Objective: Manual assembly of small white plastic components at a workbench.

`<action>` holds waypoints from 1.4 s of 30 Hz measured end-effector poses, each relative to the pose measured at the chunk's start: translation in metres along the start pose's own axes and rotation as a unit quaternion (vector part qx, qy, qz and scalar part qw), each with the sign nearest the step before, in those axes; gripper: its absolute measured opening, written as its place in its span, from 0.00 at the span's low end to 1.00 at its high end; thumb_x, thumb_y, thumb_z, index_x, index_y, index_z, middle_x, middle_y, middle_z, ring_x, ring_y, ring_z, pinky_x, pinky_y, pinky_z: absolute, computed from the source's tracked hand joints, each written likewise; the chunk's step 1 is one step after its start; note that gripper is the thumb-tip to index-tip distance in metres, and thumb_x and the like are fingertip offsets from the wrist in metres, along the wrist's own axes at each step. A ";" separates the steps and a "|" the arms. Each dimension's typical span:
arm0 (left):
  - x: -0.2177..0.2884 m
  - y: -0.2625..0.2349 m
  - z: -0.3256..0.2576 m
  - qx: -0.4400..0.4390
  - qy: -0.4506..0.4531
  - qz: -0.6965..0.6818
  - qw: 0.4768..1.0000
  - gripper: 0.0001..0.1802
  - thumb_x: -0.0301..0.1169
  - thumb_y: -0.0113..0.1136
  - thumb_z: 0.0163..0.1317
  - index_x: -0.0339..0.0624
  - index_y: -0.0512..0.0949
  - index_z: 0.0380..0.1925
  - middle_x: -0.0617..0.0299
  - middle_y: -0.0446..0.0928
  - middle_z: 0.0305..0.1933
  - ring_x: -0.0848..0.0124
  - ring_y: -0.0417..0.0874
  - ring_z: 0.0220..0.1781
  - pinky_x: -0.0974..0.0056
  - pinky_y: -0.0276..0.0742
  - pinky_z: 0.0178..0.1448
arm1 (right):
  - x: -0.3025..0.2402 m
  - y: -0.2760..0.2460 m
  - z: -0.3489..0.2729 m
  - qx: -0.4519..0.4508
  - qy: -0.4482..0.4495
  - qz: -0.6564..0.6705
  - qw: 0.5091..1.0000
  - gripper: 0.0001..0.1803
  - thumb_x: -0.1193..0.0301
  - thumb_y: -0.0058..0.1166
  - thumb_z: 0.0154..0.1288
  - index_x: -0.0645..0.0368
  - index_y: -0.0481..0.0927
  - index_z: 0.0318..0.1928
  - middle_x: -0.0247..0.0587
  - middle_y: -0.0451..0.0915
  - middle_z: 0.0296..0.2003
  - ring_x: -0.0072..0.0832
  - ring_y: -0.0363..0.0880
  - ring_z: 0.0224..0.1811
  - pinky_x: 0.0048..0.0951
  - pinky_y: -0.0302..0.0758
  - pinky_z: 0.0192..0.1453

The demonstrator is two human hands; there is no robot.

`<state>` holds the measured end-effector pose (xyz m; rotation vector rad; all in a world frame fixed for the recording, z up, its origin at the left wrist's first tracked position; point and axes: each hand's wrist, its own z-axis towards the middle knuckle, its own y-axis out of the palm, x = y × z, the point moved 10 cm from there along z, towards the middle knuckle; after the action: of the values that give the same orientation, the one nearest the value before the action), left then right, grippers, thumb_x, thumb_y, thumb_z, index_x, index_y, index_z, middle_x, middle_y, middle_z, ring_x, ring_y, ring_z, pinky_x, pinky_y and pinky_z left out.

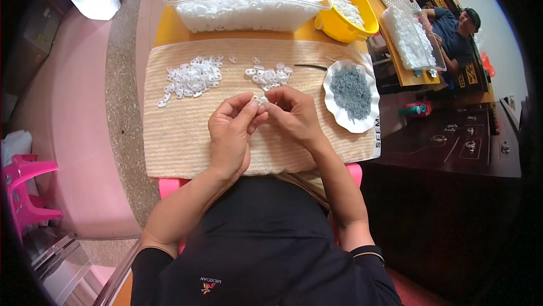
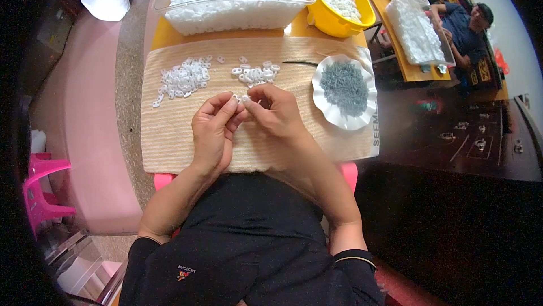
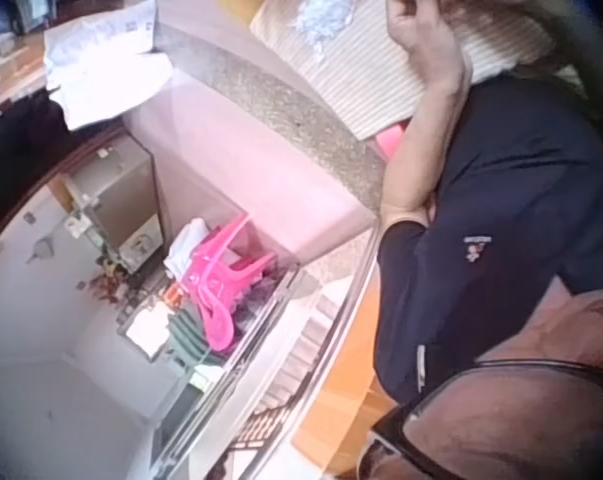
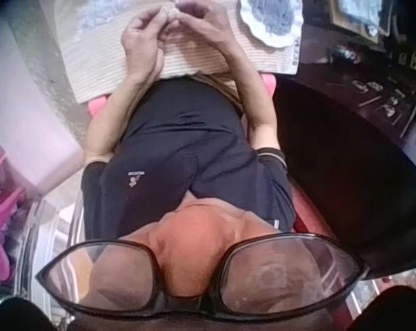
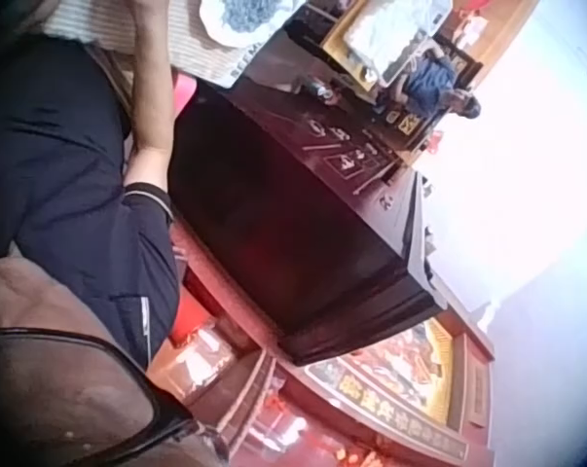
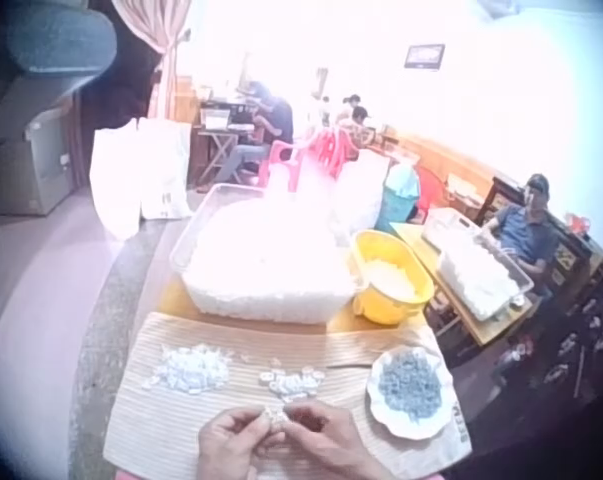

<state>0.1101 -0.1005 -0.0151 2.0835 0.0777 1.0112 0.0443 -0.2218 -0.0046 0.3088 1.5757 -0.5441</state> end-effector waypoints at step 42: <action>-0.018 0.005 -0.004 -0.031 -0.040 0.029 0.998 0.10 0.23 0.60 0.63 0.33 0.75 0.44 0.59 0.79 0.38 0.73 0.83 0.37 0.71 0.82 0.43 | 0.008 0.004 -0.038 -0.045 0.138 0.301 0.943 0.15 0.75 0.57 0.64 0.66 0.76 0.51 0.40 0.82 0.38 0.24 0.81 0.36 0.25 0.79 0.43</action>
<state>0.0940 -0.1083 -0.0213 2.0767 -0.0543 0.9501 0.0130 -0.1993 -0.0126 0.7899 1.6600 0.0514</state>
